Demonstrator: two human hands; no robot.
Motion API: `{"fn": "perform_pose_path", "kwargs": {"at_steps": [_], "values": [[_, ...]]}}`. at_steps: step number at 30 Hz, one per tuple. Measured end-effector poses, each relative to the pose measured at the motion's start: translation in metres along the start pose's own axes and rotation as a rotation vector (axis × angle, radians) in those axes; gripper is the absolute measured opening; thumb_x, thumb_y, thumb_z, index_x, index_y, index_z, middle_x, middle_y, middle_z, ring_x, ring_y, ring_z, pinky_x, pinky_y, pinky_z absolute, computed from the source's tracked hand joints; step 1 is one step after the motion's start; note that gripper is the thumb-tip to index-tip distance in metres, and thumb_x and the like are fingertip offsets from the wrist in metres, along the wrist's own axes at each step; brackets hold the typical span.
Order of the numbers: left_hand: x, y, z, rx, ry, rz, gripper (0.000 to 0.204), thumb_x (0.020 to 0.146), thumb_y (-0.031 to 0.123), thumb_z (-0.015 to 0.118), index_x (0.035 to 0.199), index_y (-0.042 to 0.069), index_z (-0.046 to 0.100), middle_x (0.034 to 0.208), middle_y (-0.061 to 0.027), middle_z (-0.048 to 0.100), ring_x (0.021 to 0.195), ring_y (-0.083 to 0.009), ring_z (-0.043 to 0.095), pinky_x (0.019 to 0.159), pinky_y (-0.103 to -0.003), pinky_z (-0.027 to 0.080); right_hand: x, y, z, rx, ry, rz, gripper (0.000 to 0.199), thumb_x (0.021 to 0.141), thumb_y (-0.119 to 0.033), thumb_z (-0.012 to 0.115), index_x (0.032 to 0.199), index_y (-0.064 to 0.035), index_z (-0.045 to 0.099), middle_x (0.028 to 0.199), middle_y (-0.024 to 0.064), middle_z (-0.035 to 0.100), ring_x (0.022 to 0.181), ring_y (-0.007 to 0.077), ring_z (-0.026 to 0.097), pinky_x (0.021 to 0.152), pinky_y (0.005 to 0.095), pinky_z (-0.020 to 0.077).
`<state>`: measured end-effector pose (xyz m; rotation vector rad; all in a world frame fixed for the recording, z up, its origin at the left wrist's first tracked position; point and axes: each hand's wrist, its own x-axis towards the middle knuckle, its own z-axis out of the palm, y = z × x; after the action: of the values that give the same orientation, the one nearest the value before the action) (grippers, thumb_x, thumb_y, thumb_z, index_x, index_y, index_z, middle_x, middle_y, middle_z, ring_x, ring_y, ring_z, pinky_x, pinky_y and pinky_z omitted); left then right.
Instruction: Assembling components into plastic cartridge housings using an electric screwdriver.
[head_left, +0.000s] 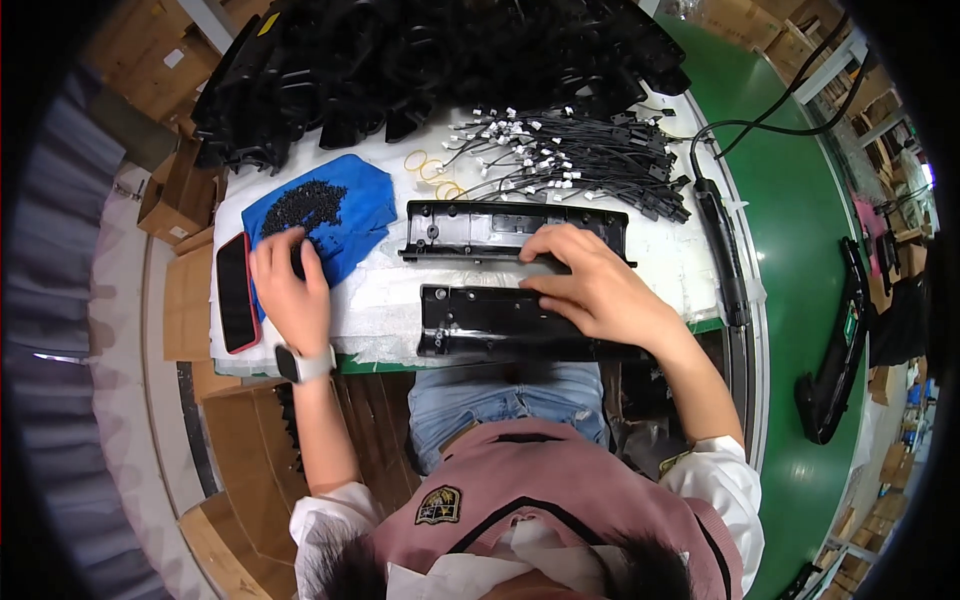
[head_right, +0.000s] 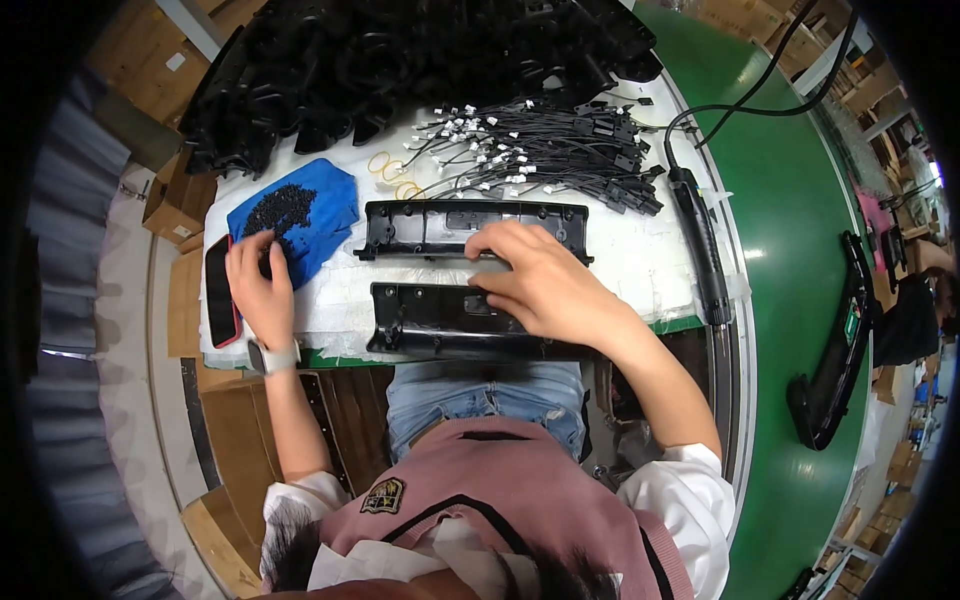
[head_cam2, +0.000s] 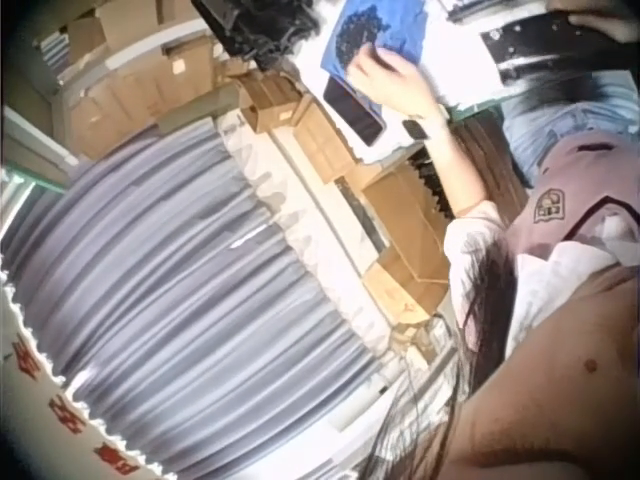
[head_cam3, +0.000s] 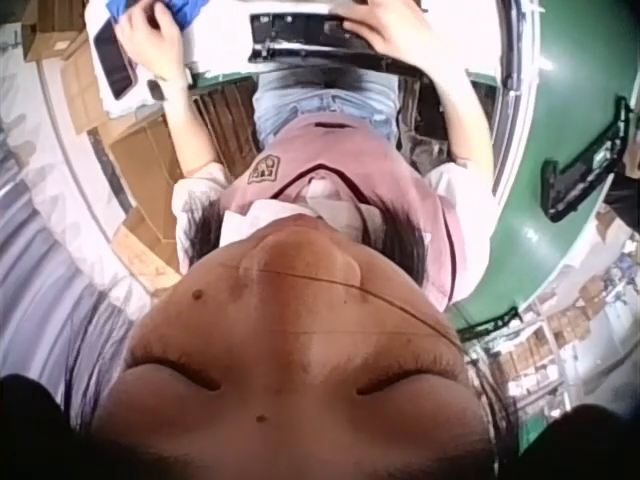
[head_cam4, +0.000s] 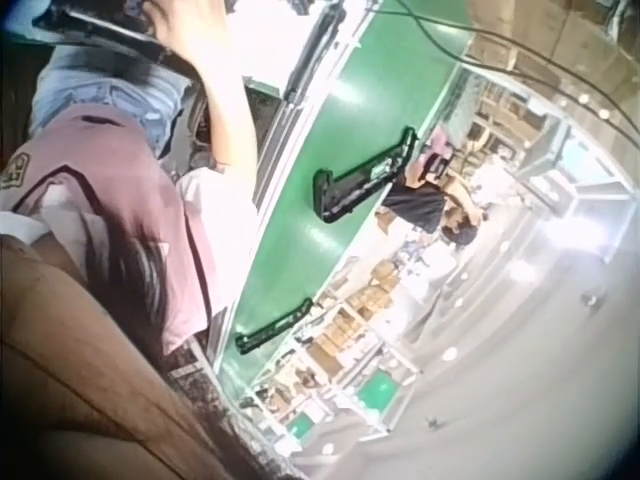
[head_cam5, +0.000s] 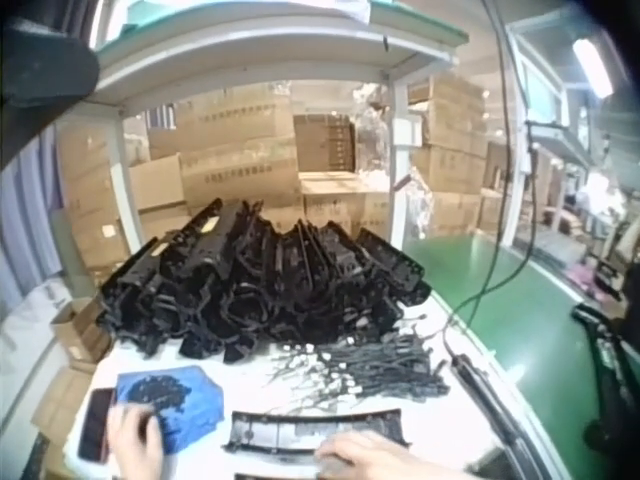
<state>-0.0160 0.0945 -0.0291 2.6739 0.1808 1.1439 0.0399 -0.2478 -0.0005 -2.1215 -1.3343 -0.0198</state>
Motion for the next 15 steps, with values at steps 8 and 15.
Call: {"fn": "perform_pose_path", "kwargs": {"at_steps": [8, 15], "values": [[0.042, -0.062, 0.016, 0.374, -0.363, -0.102, 0.029, 0.076, 0.032, 0.075, 0.09, 0.007, 0.069, 0.084, -0.011, 0.064, 0.079, -0.0305, 0.063, 0.065, -0.042, 0.051, 0.024, 0.039, 0.002, 0.019, -0.005, -0.199, 0.033, 0.068, 0.002, 0.064, 0.1, -0.0022, 0.066, 0.092, 0.0065, 0.059, 0.088, 0.0269, 0.058, 0.076, 0.0371, 0.0468], [0.042, -0.059, 0.025, 0.268, -0.327, -0.153, 0.017, 0.079, 0.018, 0.071, 0.077, 0.004, 0.061, 0.076, -0.0134, 0.062, 0.071, -0.0343, 0.062, 0.062, -0.043, 0.048, 0.025, 0.043, -0.009, 0.232, -0.123, -0.249, 0.034, 0.067, 0.008, 0.064, 0.1, 0.0007, 0.066, 0.088, 0.0101, 0.061, 0.084, 0.0298, 0.059, 0.069, 0.038, 0.0501]]}}
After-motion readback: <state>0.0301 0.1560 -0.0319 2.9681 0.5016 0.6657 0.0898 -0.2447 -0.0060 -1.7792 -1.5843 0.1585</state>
